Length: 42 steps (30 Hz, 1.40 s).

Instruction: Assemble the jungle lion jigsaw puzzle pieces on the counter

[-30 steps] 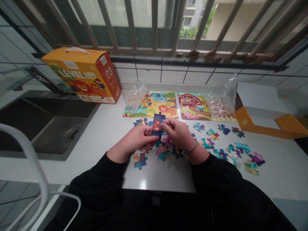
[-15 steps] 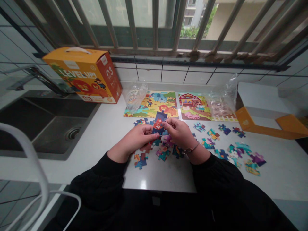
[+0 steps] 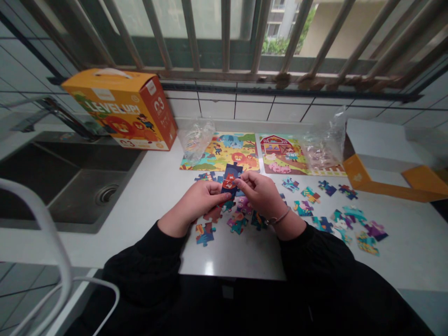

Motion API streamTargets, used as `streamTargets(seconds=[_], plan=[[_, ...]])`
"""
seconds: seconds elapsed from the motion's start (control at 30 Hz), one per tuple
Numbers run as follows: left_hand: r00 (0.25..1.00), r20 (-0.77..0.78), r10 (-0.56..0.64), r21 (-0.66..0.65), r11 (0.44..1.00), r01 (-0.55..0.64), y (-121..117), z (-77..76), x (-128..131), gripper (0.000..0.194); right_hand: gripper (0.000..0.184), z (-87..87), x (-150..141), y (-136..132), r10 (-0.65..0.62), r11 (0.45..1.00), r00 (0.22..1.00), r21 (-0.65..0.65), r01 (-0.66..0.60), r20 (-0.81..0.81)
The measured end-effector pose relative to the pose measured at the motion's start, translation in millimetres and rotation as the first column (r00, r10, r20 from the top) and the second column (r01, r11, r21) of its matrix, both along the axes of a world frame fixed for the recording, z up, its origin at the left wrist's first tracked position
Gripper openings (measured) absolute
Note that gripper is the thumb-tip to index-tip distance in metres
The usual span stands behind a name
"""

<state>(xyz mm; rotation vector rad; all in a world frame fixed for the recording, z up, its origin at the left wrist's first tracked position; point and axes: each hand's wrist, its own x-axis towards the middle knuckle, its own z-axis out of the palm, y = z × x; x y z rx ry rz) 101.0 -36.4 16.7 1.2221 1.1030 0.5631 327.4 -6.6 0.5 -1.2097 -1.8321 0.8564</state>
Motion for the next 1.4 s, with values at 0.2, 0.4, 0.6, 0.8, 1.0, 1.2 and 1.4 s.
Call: streamTargets(seconds=[0.2, 0.4, 0.6, 0.8, 1.0, 1.2, 1.4], plan=[[1.000, 0.026, -0.001, -0.007, 1.000, 0.001, 1.7, -1.7, -0.3, 0.044, 0.032, 1.7, -0.5, -0.7, -0.009, 1.000, 1.000, 0.028, 0.009, 0.013], [1.000, 0.018, 0.018, -0.005, 1.000, -0.018, 0.4, -1.7, 2.4, 0.043, 0.035, 4.8, 0.2, -0.5, -0.038, 0.999, 0.999, 0.034, 0.038, -0.026], [0.999, -0.001, -0.038, 0.020, 0.999, 0.038, 2.5, -7.0, 1.3, 0.039, 0.036, 2.1, 0.3, 0.4, -0.021, 1.000, 0.997, 0.002, 0.022, -0.077], [0.999, -0.023, -0.026, 0.024, 0.999, 0.026, 1.9, -7.3, 0.7, 0.036, 0.035, 0.2, -0.2, 1.1, -0.019, 1.000, 1.000, 0.011, 0.019, 0.000], [0.998, -0.054, -0.014, 0.031, 0.999, 0.015, 0.1, -3.2, 2.5, 0.035, 0.031, 1.8, -0.8, 0.2, -0.019, 0.999, 0.998, 0.038, 0.017, 0.057], [0.999, -0.048, -0.023, 0.050, 0.998, 0.025, 0.7, -0.7, 2.7, 0.037, 0.029, 0.3, 2.3, 1.9, -0.037, 0.998, 0.996, 0.055, 0.033, 0.084], [0.997, -0.054, -0.053, 0.045, 0.997, 0.056, 0.4, -0.7, 1.8, 0.037, 0.030, -2.2, 4.5, 3.4, -0.015, 0.999, 0.996, 0.034, 0.012, 0.093]])
